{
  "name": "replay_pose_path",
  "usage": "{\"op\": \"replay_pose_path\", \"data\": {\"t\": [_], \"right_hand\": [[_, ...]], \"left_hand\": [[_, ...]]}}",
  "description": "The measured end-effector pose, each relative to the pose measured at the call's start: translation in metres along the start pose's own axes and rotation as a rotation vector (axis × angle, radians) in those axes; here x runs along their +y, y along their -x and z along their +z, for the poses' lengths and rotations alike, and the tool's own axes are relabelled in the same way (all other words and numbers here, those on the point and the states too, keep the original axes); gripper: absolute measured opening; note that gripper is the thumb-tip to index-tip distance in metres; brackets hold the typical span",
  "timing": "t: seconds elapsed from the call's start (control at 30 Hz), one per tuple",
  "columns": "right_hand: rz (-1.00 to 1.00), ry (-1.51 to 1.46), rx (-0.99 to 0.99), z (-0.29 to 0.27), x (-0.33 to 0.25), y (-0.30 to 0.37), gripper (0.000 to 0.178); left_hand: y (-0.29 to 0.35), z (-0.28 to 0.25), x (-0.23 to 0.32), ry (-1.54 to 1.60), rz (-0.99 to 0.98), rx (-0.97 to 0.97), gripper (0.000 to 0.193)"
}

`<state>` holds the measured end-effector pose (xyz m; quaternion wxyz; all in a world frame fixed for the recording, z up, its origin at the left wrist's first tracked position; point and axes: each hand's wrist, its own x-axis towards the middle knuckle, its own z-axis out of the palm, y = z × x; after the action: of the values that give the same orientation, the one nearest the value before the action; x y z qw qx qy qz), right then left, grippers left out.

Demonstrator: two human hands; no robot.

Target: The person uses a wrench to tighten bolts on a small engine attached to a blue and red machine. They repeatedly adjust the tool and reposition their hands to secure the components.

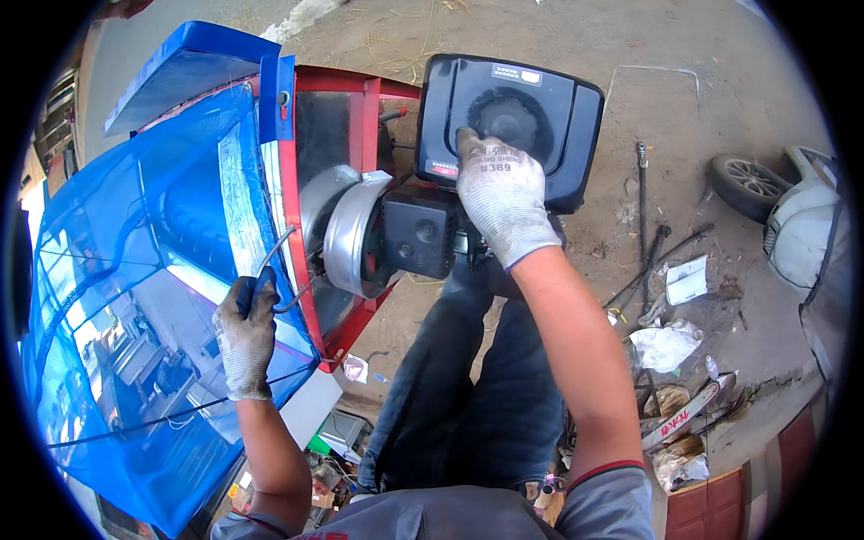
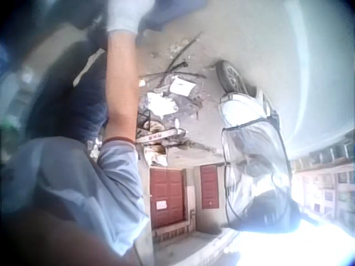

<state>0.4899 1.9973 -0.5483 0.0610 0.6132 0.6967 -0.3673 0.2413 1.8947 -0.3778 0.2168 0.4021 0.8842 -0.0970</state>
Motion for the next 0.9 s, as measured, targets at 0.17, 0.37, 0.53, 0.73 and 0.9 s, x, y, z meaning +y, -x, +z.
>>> {"op": "replay_pose_path", "data": {"t": [0.17,0.37,0.53,0.73,0.9], "right_hand": [[0.071,-0.442,0.163,0.005,0.007,0.018,0.036],[0.063,-1.528,0.044,0.046,-0.017,0.069,0.029],[-0.118,-1.200,-0.152,0.099,-0.071,0.097,0.033],[-0.397,-0.835,-0.070,0.125,-0.113,0.099,0.051],[-0.469,-0.754,-0.182,0.125,-0.121,0.090,0.063]], "left_hand": [[0.003,0.002,-0.003,0.042,0.017,0.024,0.029],[0.010,0.001,-0.004,0.041,0.036,0.024,0.033],[0.022,0.002,-0.009,0.001,0.017,0.027,0.034],[0.025,0.004,-0.009,-0.046,0.021,0.024,0.029],[0.011,0.010,0.008,-0.066,0.012,-0.025,0.029]]}}
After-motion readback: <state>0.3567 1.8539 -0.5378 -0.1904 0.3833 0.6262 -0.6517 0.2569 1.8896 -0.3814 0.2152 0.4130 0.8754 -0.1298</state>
